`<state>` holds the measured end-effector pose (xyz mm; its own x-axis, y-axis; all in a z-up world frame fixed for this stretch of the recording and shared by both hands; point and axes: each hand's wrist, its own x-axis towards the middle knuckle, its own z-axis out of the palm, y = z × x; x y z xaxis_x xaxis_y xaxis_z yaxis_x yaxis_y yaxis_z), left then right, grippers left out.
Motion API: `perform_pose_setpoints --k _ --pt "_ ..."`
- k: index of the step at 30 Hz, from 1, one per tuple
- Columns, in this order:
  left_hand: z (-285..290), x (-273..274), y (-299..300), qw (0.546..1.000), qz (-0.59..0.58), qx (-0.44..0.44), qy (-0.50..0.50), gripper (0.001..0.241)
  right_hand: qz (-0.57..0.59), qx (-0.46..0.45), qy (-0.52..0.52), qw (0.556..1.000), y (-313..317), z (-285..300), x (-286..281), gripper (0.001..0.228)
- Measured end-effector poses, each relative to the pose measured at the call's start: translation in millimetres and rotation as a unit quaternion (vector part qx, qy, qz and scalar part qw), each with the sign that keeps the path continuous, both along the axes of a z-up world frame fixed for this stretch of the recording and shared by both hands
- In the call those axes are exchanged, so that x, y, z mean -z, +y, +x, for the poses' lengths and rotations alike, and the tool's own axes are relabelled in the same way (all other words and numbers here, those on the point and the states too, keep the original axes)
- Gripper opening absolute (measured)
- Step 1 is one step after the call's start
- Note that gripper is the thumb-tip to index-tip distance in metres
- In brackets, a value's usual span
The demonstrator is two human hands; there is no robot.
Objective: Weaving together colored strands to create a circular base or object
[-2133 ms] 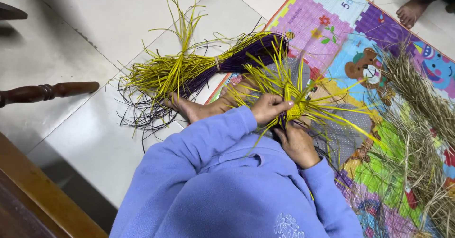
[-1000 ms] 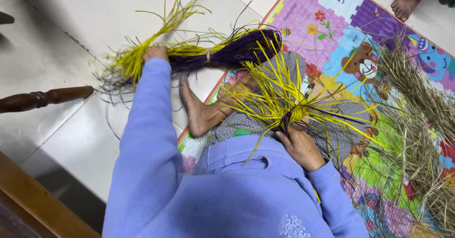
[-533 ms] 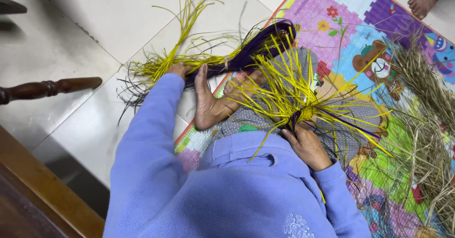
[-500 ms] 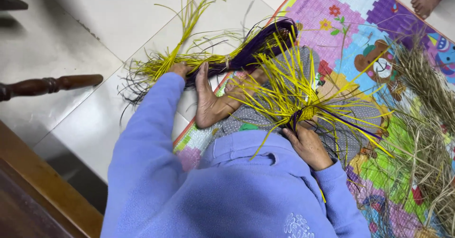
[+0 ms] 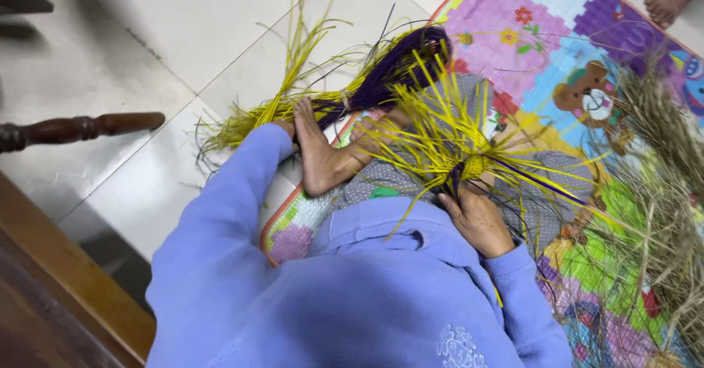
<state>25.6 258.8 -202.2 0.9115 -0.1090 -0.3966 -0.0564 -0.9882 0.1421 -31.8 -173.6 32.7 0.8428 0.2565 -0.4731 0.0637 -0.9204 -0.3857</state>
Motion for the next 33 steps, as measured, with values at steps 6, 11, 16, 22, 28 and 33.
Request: perform_pose_setpoints --k 6,11,16,22,28,33 --pt "-5 -189 -61 0.988 -0.102 -0.009 -0.119 0.029 -0.059 -0.041 -0.027 0.997 12 2 -18 0.038" --pt "-35 -296 -152 0.897 -0.358 0.084 -0.244 0.023 -0.081 -0.051 -0.031 0.995 15 3 -25 0.033" --pt "-34 -265 -221 0.888 -0.425 0.105 -0.138 0.024 -0.117 -0.078 -0.076 0.987 2 6 3 0.027" --pt "-25 -208 -262 0.876 -0.449 0.074 -0.163 0.035 -0.135 -0.107 -0.111 0.979 -4 7 8 0.022" --pt "-16 -177 -288 0.776 -0.615 0.003 -0.137 0.013 -0.202 -0.183 -0.235 0.933 -26 3 18 0.012" --pt "-18 -191 -290 0.751 -0.639 -0.005 -0.168 0.010 0.120 -0.105 -0.186 0.970 -28 -5 -61 0.039"
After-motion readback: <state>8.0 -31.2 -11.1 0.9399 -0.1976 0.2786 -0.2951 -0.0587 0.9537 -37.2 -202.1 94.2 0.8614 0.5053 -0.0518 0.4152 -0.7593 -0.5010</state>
